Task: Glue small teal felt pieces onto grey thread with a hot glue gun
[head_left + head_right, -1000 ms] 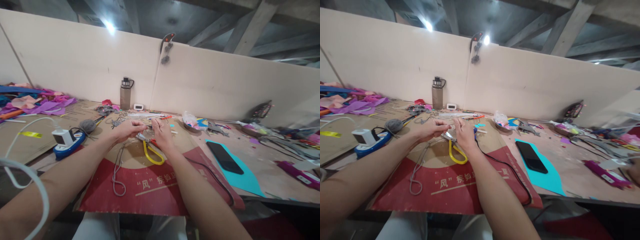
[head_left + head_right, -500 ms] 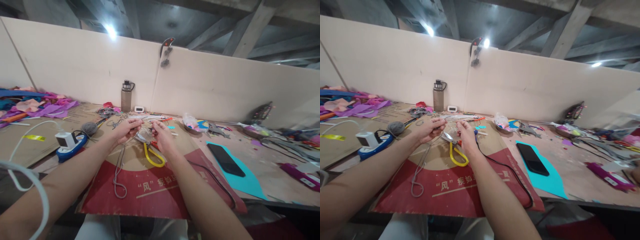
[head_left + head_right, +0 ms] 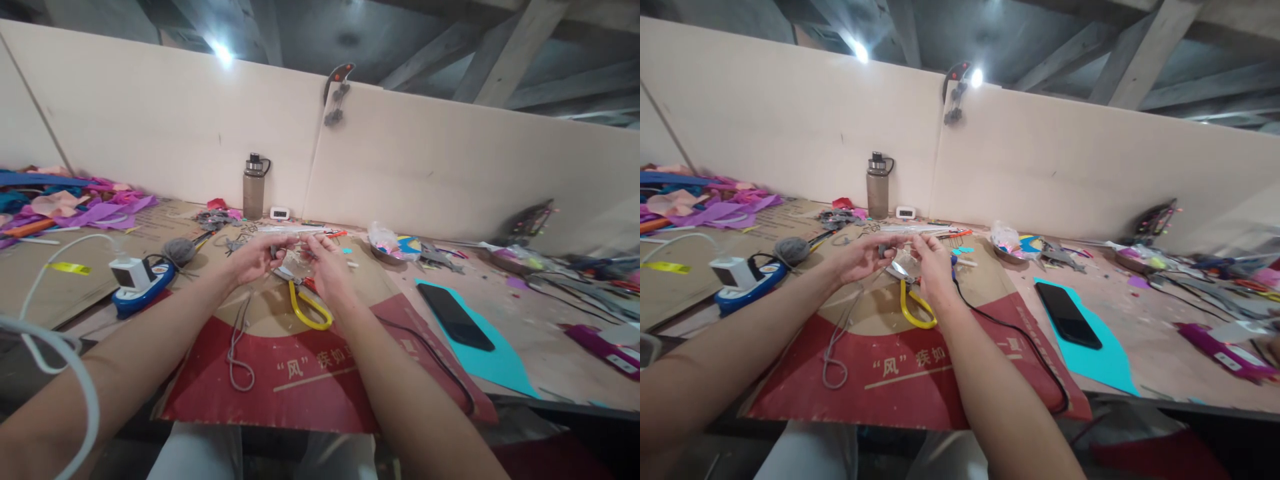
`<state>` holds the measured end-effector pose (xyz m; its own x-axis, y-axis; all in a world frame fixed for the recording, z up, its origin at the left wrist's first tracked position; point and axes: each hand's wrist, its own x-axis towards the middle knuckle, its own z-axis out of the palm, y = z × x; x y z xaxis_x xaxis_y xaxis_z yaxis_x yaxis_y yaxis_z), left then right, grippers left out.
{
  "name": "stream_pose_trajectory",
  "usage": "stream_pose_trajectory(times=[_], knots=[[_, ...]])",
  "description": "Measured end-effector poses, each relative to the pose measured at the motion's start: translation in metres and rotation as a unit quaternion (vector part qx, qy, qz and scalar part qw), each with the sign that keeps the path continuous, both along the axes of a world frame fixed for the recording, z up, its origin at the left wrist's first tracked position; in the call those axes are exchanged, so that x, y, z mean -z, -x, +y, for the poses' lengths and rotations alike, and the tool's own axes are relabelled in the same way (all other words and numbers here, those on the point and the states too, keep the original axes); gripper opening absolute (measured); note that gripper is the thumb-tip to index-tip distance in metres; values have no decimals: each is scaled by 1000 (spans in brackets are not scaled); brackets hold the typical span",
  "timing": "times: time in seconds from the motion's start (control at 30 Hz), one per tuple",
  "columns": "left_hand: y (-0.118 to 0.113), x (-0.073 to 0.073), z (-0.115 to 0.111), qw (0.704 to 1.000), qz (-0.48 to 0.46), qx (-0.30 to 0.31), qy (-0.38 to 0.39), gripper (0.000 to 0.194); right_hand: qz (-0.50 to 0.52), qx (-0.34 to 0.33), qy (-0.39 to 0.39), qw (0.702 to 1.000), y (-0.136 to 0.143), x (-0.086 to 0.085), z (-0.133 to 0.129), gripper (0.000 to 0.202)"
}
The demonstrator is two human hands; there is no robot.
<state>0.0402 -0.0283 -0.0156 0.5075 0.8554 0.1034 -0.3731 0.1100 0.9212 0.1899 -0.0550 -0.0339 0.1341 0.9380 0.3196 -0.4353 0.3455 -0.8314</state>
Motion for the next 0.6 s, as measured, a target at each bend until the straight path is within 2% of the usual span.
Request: stream_pose_trajectory(times=[0.1,0.2,0.27,0.37,0.43,0.53,0.6], knots=[[5,-5,3,997,-54,-35,32,24,43,7,0,999,-7,-5,-3,17],[10,-5,9,996,-80,-16,31,35,53,0,-3,999,-10,-9,-6,17],[10,-3,12,996,-79,-22,19,35,24,0,2,1000,-9,-9,-8,16],[7,-1,13,996,-71,-56,-3,24,-79,31,15,996,-4,-6,-8,14],[4,-1,12,995,-75,-65,-4,19,-170,70,0,983,1,-3,-7,15],[-4,0,9,994,-85,-68,20,27,-297,125,-52,945,9,3,-7,17],[-10,1,6,994,-71,-67,45,36,-346,144,-86,923,14,6,-6,18]])
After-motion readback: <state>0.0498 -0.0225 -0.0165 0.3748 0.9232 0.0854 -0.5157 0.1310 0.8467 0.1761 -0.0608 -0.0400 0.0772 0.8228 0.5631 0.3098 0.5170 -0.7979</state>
